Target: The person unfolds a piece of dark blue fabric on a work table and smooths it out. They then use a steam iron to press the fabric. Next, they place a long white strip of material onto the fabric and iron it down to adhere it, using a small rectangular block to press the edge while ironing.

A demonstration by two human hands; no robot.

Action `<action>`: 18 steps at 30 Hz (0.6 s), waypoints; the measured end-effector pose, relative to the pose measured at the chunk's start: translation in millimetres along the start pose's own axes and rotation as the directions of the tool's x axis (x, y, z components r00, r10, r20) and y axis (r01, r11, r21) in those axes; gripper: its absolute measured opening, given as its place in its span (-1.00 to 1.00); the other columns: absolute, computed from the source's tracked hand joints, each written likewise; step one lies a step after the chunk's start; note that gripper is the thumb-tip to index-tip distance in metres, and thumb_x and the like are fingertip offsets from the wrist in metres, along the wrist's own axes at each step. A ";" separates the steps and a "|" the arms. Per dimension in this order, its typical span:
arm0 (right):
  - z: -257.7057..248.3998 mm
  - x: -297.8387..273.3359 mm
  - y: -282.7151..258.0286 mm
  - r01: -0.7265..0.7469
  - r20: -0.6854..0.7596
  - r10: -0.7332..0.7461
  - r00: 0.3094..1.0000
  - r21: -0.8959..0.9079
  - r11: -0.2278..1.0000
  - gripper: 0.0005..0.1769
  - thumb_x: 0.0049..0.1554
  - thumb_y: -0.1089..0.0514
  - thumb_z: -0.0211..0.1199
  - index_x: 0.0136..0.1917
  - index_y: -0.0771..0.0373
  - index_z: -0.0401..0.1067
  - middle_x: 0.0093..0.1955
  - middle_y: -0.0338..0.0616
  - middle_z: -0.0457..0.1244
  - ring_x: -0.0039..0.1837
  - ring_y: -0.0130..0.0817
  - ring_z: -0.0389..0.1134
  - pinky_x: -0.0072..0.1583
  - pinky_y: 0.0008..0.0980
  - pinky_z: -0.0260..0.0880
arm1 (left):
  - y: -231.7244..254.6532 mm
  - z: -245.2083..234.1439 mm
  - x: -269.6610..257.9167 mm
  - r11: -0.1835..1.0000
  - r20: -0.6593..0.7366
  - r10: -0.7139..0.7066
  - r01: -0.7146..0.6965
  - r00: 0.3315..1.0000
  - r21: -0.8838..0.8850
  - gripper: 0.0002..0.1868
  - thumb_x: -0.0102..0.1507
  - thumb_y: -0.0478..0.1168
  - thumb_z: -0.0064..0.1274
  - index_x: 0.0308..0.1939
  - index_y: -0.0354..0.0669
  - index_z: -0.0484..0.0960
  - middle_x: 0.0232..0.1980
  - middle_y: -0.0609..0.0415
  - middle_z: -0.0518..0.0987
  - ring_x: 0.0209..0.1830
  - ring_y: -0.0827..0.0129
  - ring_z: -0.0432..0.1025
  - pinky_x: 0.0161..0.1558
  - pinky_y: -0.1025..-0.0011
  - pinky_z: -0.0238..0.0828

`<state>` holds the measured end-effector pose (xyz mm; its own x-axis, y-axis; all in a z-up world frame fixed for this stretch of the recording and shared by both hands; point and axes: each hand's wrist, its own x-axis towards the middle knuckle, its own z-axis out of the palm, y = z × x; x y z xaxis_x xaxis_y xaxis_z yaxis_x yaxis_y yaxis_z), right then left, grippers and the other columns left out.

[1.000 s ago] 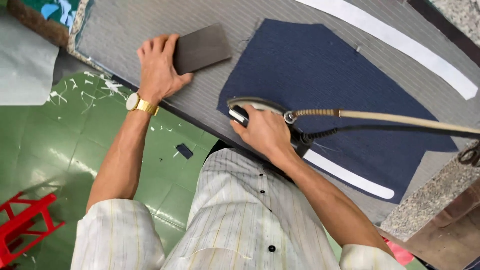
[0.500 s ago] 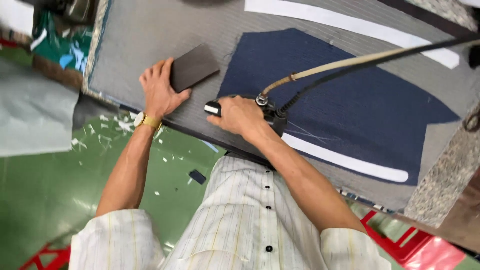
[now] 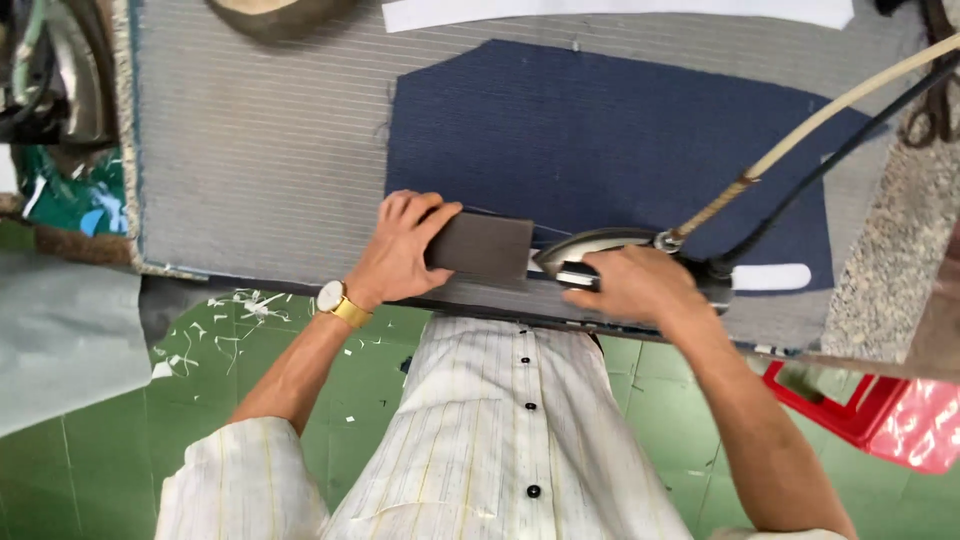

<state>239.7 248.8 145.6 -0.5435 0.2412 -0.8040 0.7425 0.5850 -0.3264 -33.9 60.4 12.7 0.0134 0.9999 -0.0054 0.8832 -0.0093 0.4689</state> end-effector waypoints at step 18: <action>19.4 -17.1 40.0 -0.088 -0.077 0.094 0.993 0.070 0.994 -0.37 0.06 -0.48 0.19 0.12 -0.01 0.57 -0.10 0.12 0.46 0.08 0.12 0.50 0.15 0.02 0.47 | 52.1 -19.5 8.6 0.905 0.316 -0.192 0.043 0.929 0.423 0.01 0.00 0.01 0.38 0.50 0.02 0.29 0.39 0.04 0.29 0.37 0.11 0.12 0.41 -0.05 -0.11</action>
<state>286.3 253.0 136.7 -0.5002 0.3539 -0.7903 0.8132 0.5055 -0.2884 3.1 68.7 54.4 -0.0087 0.9274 -0.3740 0.9983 0.0296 0.0501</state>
